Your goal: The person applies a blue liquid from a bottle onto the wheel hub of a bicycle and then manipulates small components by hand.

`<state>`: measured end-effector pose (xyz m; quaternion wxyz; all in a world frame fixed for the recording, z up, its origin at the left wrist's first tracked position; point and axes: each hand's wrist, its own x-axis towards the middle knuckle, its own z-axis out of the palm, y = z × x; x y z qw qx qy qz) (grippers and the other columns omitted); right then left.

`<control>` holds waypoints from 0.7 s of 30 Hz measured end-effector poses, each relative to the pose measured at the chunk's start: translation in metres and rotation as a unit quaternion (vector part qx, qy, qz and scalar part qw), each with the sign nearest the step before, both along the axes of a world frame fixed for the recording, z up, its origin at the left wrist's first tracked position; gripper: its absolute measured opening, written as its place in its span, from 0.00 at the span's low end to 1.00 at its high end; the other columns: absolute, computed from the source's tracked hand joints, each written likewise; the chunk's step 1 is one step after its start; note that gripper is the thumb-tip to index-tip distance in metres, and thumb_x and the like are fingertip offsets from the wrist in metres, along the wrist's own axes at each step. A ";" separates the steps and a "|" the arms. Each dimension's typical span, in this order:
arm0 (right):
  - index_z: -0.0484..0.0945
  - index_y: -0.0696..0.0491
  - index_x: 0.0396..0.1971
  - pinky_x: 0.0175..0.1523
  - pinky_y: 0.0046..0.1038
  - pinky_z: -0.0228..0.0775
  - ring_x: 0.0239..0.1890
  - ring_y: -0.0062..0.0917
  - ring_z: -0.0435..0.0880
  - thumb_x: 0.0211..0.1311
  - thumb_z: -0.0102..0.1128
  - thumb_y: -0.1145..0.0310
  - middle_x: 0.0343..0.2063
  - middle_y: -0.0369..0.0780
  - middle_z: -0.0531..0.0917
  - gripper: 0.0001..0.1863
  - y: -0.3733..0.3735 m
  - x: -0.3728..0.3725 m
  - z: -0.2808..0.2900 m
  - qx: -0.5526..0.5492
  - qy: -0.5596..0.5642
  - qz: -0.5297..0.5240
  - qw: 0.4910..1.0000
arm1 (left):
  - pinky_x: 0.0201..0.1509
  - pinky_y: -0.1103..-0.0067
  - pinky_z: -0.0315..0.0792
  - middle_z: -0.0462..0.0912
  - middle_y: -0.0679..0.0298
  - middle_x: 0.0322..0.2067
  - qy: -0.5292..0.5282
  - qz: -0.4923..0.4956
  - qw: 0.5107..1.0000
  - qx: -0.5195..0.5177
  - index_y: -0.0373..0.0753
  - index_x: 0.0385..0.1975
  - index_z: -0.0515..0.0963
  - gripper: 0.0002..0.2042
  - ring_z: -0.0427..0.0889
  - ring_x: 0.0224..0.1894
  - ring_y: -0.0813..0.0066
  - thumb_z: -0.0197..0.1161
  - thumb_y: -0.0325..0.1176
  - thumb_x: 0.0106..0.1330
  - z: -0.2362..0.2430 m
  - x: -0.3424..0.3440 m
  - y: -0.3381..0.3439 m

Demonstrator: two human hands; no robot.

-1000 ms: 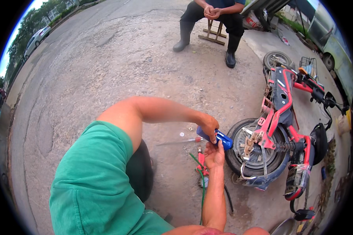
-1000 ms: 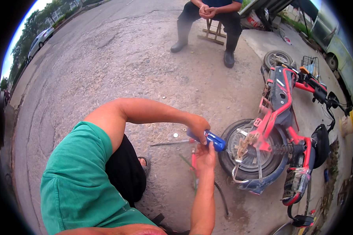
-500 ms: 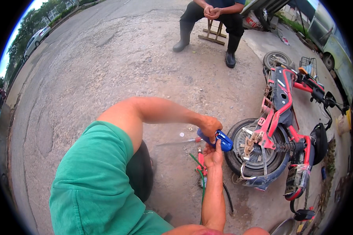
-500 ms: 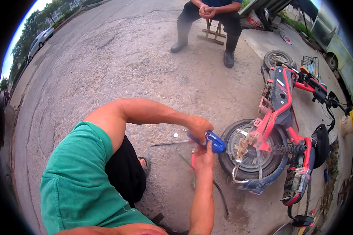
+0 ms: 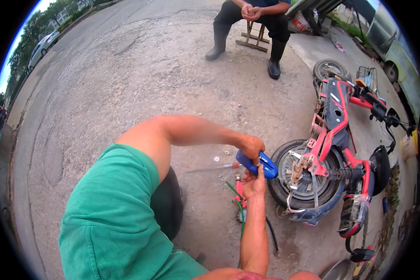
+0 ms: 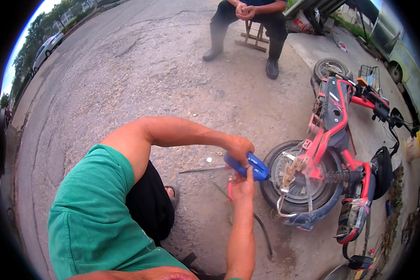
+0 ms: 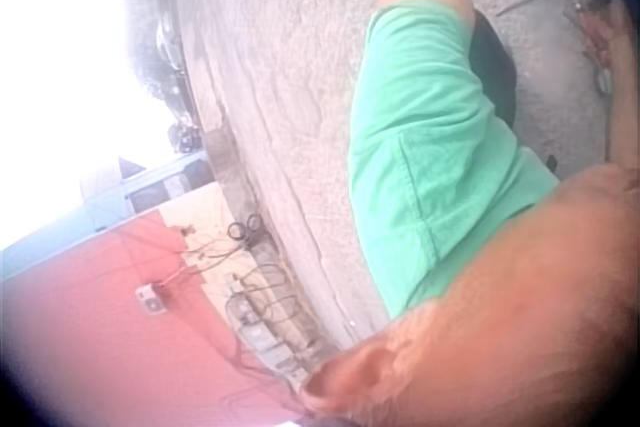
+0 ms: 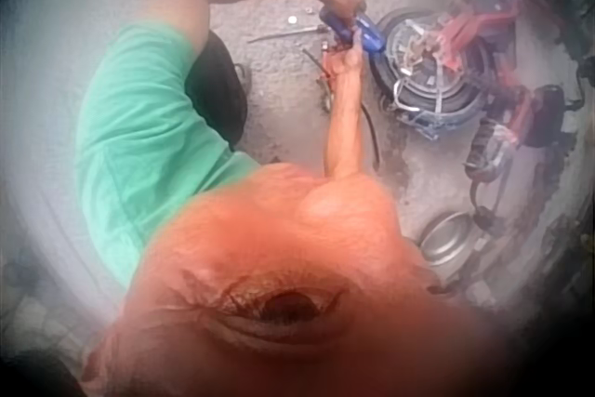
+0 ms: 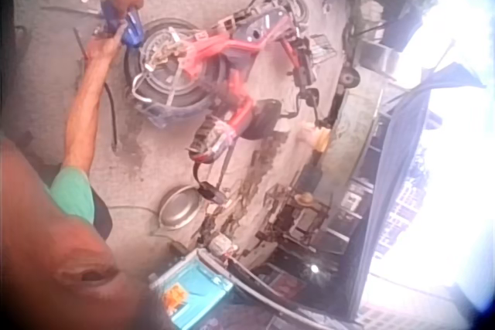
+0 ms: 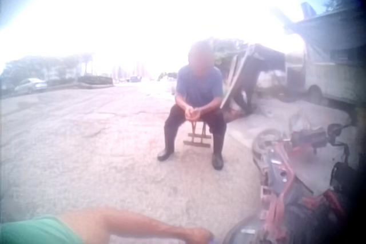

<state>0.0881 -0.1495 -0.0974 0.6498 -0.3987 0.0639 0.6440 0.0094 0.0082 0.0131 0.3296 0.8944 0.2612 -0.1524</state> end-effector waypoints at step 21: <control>0.75 0.52 0.49 0.35 0.25 0.73 0.35 0.23 0.80 0.70 0.52 0.48 0.37 0.37 0.81 0.22 -0.006 -0.001 -0.001 0.022 0.007 0.035 0.999 | 0.48 0.67 0.75 0.85 0.51 0.39 -0.008 -0.025 0.999 0.019 0.38 0.44 0.80 0.23 0.83 0.45 0.54 0.68 0.49 0.56 0.000 -0.002 0.004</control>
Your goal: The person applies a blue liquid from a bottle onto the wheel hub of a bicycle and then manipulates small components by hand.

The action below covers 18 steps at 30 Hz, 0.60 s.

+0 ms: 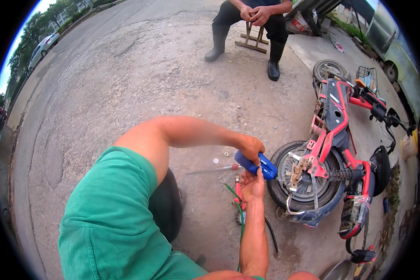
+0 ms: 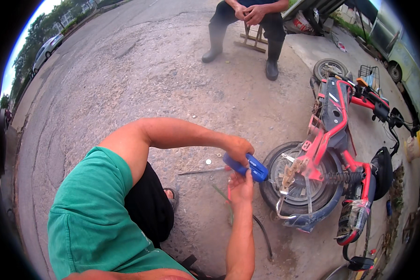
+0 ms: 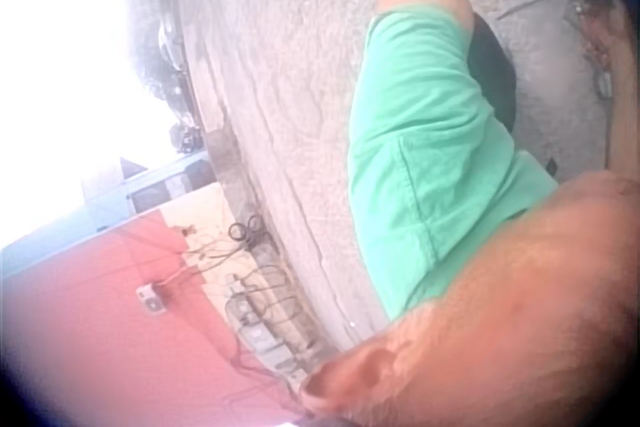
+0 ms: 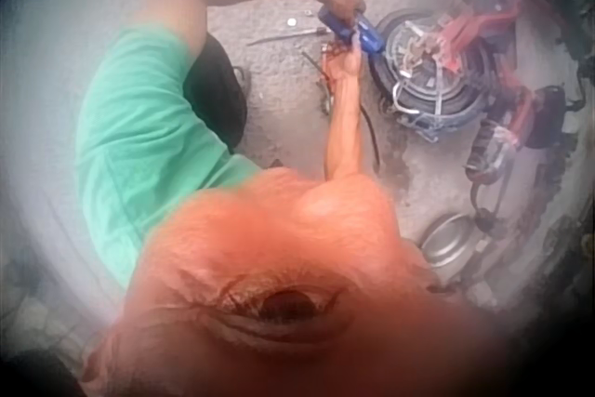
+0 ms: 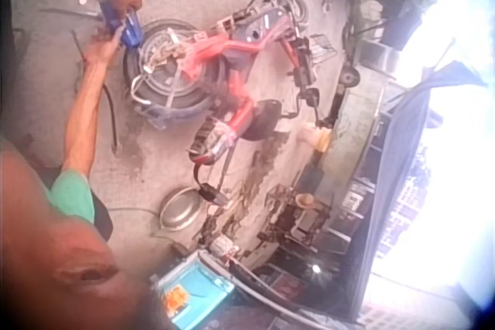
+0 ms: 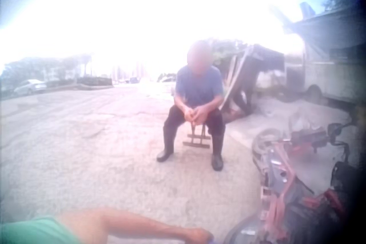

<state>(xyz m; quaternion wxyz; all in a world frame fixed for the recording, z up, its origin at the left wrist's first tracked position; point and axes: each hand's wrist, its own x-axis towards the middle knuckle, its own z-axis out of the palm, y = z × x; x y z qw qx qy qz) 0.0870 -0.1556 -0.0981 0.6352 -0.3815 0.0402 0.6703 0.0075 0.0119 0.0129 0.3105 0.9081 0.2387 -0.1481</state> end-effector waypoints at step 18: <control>0.75 0.52 0.48 0.32 0.25 0.71 0.30 0.22 0.78 0.71 0.54 0.52 0.32 0.37 0.80 0.19 0.001 -0.003 -0.018 -0.012 -0.024 -0.053 0.998 | 0.47 0.64 0.75 0.84 0.49 0.36 -0.051 0.023 0.998 -0.017 0.36 0.41 0.80 0.18 0.83 0.43 0.52 0.68 0.42 0.56 -0.011 0.003 -0.007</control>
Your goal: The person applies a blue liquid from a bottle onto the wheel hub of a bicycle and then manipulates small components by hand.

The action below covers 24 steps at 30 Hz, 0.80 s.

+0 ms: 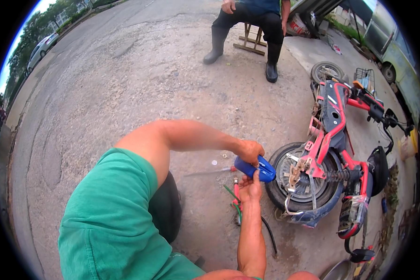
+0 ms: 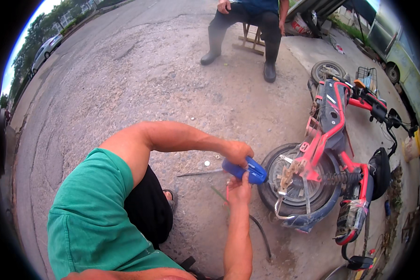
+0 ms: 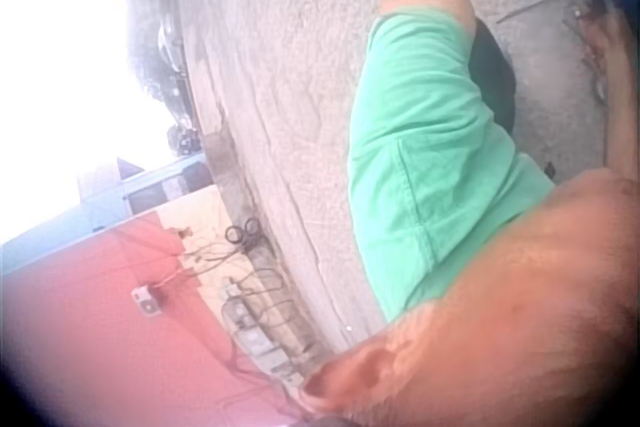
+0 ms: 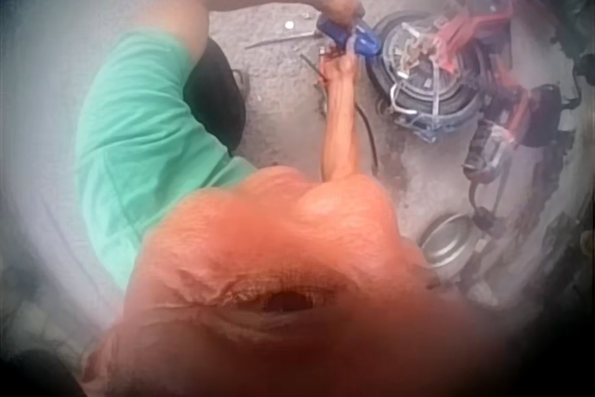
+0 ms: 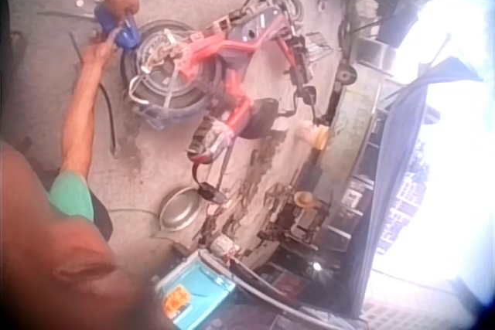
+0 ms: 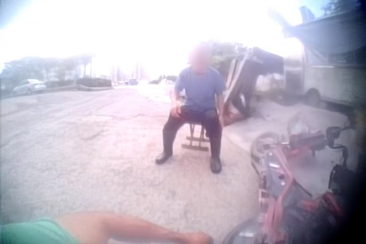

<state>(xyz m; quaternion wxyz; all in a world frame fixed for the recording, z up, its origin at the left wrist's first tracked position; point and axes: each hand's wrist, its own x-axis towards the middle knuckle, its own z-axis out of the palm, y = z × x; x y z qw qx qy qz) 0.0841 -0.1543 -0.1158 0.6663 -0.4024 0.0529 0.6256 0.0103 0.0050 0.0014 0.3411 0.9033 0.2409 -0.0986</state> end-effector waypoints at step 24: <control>0.77 0.52 0.39 0.36 0.25 0.71 0.36 0.23 0.80 0.67 0.55 0.45 0.33 0.35 0.82 0.23 0.002 0.004 0.003 -0.032 0.017 0.046 0.998 | 0.44 0.66 0.78 0.79 0.49 0.42 0.056 -0.128 0.951 0.277 0.33 0.44 0.76 0.32 0.83 0.44 0.55 0.75 0.48 0.41 0.005 -0.009 -0.032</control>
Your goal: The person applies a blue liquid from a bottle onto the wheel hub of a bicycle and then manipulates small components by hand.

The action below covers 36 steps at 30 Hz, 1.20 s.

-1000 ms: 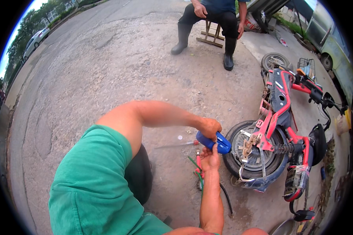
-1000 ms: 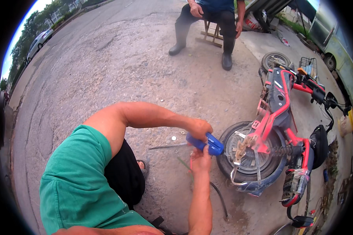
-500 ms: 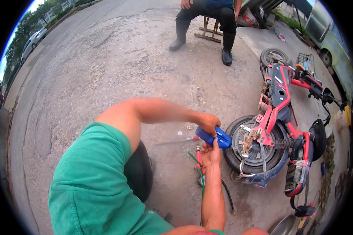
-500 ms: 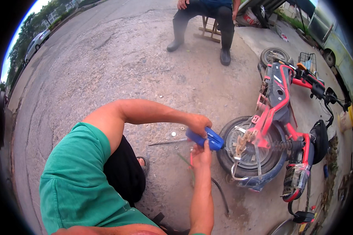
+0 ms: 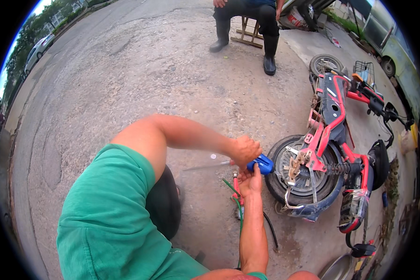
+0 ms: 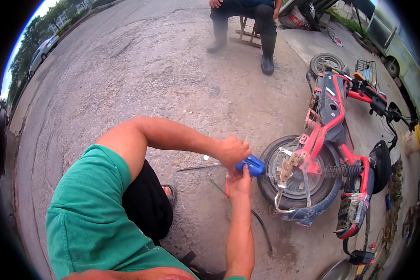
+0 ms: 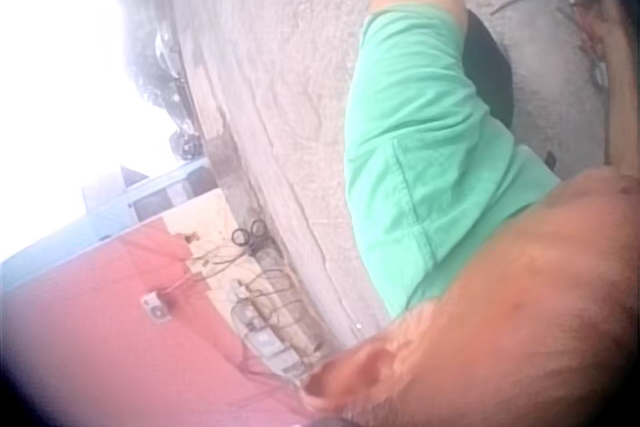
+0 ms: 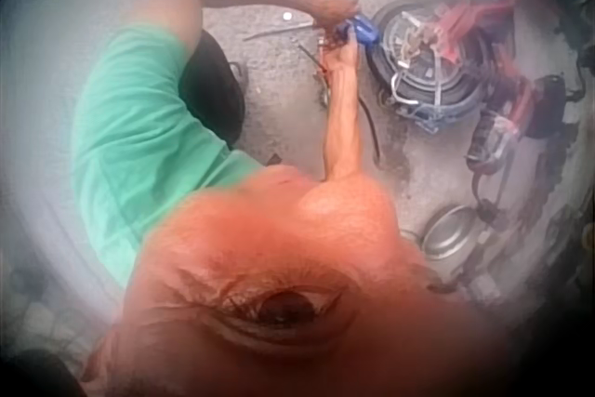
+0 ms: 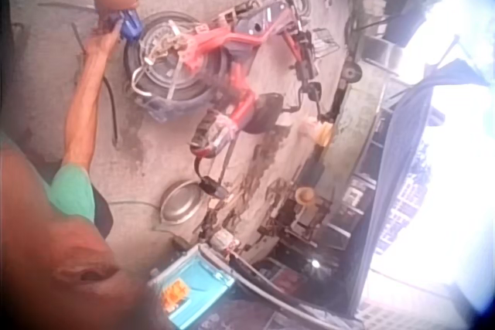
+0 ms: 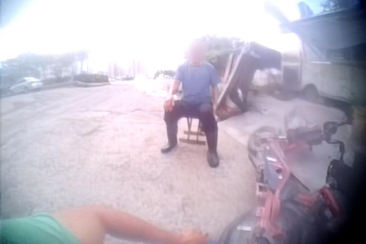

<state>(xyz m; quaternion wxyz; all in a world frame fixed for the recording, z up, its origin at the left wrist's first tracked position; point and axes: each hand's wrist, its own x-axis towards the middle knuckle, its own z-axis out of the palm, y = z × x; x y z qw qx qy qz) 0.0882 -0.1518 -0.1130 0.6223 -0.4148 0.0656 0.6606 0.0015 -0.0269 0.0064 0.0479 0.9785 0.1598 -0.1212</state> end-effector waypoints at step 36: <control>0.78 0.50 0.34 0.40 0.28 0.69 0.35 0.26 0.79 0.51 0.57 0.28 0.31 0.35 0.80 0.35 0.010 -0.003 0.017 -0.010 0.004 -0.028 1.000 | 0.46 0.63 0.76 0.83 0.49 0.39 0.065 0.088 0.977 -0.184 0.37 0.45 0.77 0.30 0.83 0.44 0.52 0.70 0.53 0.48 0.016 0.005 0.011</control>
